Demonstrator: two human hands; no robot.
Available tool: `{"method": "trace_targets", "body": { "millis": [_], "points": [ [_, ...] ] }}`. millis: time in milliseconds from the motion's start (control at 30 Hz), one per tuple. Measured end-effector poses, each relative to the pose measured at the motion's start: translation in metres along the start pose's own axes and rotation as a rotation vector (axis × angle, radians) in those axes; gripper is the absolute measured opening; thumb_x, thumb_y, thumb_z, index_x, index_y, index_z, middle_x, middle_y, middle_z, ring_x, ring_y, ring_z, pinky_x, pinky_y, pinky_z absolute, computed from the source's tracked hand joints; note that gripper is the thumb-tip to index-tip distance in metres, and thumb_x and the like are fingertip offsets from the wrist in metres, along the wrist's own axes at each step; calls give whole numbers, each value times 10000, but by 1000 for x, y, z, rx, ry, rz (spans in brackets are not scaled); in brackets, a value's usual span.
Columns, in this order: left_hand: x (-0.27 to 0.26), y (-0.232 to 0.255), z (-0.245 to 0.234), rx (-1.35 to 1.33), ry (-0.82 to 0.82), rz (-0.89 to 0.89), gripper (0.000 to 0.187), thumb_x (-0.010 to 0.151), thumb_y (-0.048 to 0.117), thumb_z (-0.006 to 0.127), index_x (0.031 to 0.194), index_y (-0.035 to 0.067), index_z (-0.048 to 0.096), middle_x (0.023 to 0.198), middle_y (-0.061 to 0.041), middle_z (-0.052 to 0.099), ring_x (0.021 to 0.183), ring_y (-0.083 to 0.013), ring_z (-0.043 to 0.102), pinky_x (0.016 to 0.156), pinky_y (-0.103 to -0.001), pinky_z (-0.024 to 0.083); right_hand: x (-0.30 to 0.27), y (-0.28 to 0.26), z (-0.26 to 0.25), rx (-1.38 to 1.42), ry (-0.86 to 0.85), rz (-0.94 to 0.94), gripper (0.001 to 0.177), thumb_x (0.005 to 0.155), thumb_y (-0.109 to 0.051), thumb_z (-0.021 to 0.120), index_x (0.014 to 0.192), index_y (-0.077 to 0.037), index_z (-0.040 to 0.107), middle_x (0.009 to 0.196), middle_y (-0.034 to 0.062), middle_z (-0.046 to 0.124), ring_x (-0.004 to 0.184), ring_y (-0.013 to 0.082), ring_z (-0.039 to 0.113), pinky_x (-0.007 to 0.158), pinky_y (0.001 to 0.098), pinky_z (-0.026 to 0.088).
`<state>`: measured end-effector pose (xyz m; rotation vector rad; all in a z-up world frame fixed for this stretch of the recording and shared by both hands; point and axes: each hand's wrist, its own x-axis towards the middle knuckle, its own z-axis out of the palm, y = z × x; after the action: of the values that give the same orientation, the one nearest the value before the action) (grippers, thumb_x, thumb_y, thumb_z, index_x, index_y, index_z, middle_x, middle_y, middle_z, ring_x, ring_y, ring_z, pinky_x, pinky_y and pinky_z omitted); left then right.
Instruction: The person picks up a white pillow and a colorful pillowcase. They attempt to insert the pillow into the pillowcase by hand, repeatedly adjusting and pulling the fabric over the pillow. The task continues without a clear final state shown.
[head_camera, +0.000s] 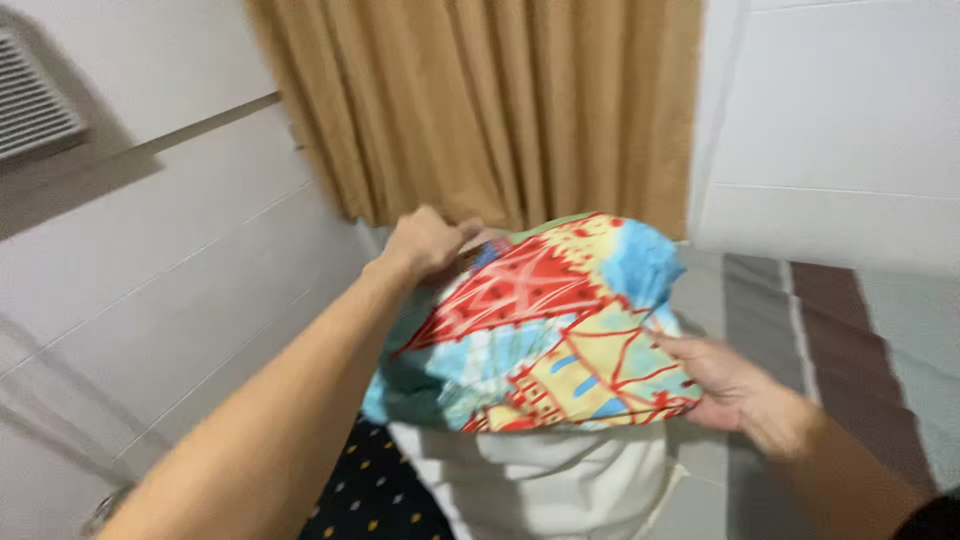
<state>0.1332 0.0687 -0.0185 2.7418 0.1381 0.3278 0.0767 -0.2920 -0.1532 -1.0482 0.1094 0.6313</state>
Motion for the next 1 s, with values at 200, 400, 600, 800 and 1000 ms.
{"method": "trace_targets", "body": {
  "millis": [200, 400, 600, 800, 1000],
  "points": [
    [56, -40, 102, 337, -468, -277, 578, 902, 575, 687, 1035, 18, 765, 1101, -244, 702, 1007, -366, 674, 909, -447, 527, -33, -4, 1, -15, 51, 33, 407, 991, -219, 529, 1331, -8, 600, 1273, 194, 707, 1078, 273, 722, 996, 494, 563],
    [19, -12, 97, 73, -206, -191, 391, 868, 437, 734, 1004, 74, 788, 1020, -205, 735, 953, -348, 705, 864, -438, 540, -51, -58, -14, 189, -25, -64, 482, 928, -251, 451, 1255, 61, 617, 1244, 231, 715, 1142, 341, 678, 1079, 534, 455],
    [-60, 16, 27, -513, 795, -104, 262, 956, 280, 683, 854, 39, 702, 803, -164, 723, 721, -304, 708, 719, -405, 556, 2, -86, -24, 145, 75, -209, 460, 1029, -358, 449, 1289, -9, 598, 1306, 209, 662, 1218, 328, 630, 1087, 570, 441],
    [-103, 50, 0, -721, 1031, 227, 209, 1038, 203, 636, 894, 54, 612, 748, -132, 653, 660, -288, 635, 659, -392, 547, 125, -8, -97, 168, 201, -81, 452, 1073, -230, 284, 1275, 11, 608, 1190, 249, 691, 956, 309, 736, 835, 553, 608],
    [-126, 55, 18, -497, 797, 297, 137, 1019, 192, 635, 972, 67, 666, 849, -165, 693, 781, -377, 679, 666, -424, 525, 80, 65, -118, 198, 417, 46, 416, 1094, -238, 278, 1295, 5, 549, 1185, 225, 697, 976, 335, 712, 859, 600, 588]
  ]
}}
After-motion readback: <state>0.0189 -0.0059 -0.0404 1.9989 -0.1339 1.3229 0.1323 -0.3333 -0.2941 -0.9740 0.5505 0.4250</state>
